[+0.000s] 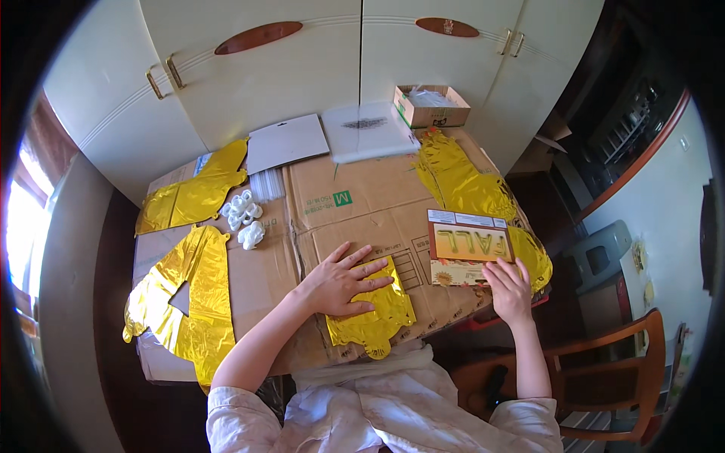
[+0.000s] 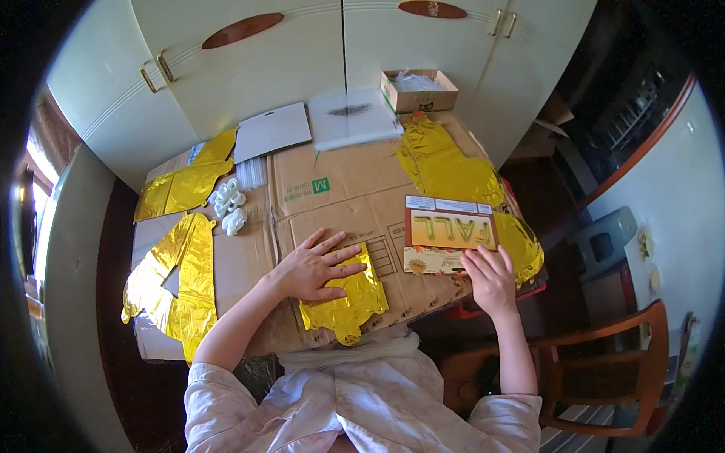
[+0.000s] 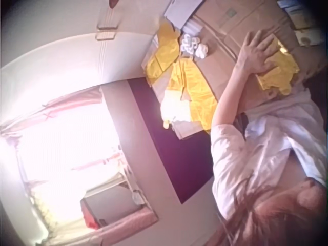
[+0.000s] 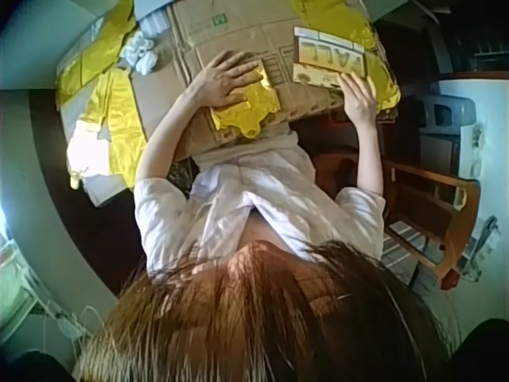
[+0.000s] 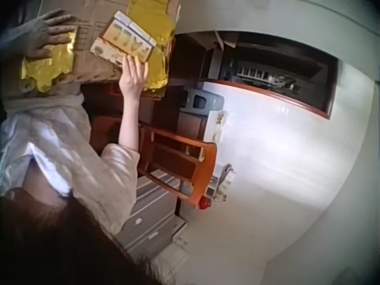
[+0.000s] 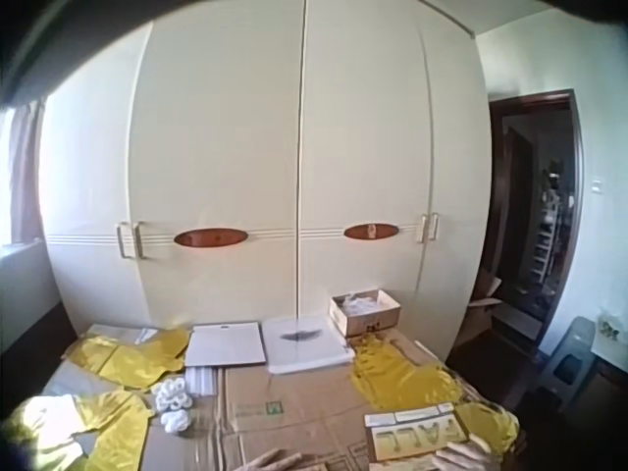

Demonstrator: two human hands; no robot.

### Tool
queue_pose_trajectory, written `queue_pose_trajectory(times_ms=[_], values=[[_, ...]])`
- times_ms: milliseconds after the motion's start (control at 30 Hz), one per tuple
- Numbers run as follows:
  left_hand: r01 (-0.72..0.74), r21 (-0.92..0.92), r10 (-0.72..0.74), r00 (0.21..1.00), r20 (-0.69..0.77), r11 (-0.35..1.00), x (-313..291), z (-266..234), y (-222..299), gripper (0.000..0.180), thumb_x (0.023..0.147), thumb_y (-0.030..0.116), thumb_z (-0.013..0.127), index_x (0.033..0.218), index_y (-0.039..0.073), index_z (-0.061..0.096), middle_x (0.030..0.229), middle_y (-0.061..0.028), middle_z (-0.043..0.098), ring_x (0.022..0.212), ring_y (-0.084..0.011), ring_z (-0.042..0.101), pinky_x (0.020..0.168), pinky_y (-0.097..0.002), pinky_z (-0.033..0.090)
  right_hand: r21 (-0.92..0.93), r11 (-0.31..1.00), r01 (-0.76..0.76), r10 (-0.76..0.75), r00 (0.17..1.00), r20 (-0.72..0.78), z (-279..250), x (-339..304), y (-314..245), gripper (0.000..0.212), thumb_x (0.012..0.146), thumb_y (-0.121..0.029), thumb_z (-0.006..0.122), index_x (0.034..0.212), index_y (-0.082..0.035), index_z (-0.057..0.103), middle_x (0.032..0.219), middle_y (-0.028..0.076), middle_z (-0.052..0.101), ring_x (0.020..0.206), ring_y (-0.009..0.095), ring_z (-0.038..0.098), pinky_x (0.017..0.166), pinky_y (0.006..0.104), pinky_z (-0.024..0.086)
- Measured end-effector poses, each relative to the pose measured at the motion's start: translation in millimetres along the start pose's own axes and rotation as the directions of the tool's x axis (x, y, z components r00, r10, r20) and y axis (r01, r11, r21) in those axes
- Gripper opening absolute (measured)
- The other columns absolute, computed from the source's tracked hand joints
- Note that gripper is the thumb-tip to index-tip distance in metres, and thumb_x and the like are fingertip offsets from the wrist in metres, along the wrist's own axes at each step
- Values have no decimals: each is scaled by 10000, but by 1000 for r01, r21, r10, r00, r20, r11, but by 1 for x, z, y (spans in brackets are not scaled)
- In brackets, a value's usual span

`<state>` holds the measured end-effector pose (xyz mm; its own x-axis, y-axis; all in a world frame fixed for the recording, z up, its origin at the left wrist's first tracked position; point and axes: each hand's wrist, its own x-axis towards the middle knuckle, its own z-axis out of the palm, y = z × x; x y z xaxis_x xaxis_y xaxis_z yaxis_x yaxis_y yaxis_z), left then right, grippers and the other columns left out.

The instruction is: Packaging gold foil sheets into envelopes and attaching them to cardboard backings.

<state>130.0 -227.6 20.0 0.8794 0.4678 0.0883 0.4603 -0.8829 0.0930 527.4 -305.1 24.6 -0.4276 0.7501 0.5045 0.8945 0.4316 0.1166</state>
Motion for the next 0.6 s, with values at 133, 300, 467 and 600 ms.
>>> queue_pose_trajectory(times_ms=[133,300,467,600], values=[[4,11,-4,1000,8,1000,-2,0,0,596,940,591,391,1479,337,371,1559,-31,324,1441,-350,261,1166,-574,136,124,992,4,-22,990,141,-12,16,-8,279,849,-108,568,1096,-105,700,1180,52,669,1182,239,568,1083,486,341],[3,33,-3,1000,8,999,-1,-2,1,622,927,612,405,1482,335,361,1560,-29,321,1444,-345,256,1165,-580,131,343,938,58,-89,993,75,-2,60,-44,277,853,-150,599,1109,-109,696,1189,51,661,1195,217,559,1085,466,342],[27,-25,-28,1000,-13,999,-1,1,-1,766,901,647,445,1489,168,340,1533,-56,361,1447,-316,258,1172,-563,130,518,803,296,-368,929,39,30,104,-92,277,868,-176,613,1124,-117,701,1227,30,652,1221,187,548,1088,452,349],[48,-37,-49,999,-12,998,0,1,-1,851,889,660,464,1481,68,311,1521,-68,376,1446,-299,266,1180,-543,130,536,778,329,-422,905,57,41,107,-93,267,869,-195,619,1099,-90,707,1203,41,665,1216,184,560,1099,432,349]])
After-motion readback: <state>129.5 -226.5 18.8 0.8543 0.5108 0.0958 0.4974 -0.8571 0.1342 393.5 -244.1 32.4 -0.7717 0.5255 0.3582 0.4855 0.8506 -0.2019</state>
